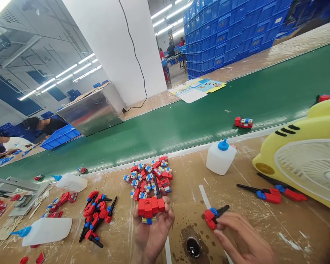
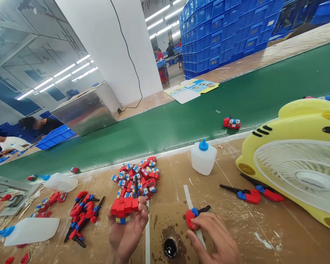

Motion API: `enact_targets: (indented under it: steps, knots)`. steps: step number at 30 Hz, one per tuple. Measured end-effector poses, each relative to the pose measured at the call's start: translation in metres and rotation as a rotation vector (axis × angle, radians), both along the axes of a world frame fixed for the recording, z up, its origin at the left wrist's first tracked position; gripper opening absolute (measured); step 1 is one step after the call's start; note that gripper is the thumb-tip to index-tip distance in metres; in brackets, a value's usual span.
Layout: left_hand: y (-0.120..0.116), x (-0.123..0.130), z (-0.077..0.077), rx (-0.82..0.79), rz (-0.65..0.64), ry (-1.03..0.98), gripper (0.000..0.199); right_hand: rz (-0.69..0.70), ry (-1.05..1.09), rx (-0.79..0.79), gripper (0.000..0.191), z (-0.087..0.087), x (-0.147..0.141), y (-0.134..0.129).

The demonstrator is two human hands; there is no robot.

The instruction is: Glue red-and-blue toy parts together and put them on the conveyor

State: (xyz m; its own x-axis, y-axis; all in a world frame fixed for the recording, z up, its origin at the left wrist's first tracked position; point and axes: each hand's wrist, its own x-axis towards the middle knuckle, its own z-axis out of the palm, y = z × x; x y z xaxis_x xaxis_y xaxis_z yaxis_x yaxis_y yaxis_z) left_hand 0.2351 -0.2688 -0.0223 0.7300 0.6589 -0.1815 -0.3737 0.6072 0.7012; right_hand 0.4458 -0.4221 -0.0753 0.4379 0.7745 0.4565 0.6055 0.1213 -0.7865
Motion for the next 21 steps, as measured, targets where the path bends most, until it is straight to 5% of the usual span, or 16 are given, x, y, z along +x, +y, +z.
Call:
enact_targets:
  steps: [3, 6, 10, 13, 17, 21]
  knots:
    - [0.031, 0.006, 0.014, 0.191, 0.083, 0.136, 0.069, 0.198, 0.049, -0.180, 0.009, 0.020, 0.007, 0.032]
    - [0.091, 0.034, 0.038, 0.631, 0.136, 0.486, 0.079, 0.402, 0.043, -0.290, 0.027, 0.034, 0.014, 0.082]
    - [0.176, 0.108, 0.055, 0.893, 0.082, 0.770, 0.070, 0.456, -0.006, -0.278, 0.060, 0.031, 0.011, 0.156]
    - [0.212, 0.168, 0.049, 1.054, -0.014, 1.043, 0.042, 0.446, -0.067, -0.319, 0.054, 0.017, 0.003, 0.192]
    - [0.223, 0.223, 0.026, 1.215, -0.127, 1.342, 0.035, 0.384, -0.081, -0.341, 0.030, 0.002, 0.007, 0.194]
    - [0.220, 0.241, 0.001, 1.317, -0.178, 1.477, 0.039, 0.298, 0.044, -0.272, 0.030, 0.008, 0.022, 0.158]
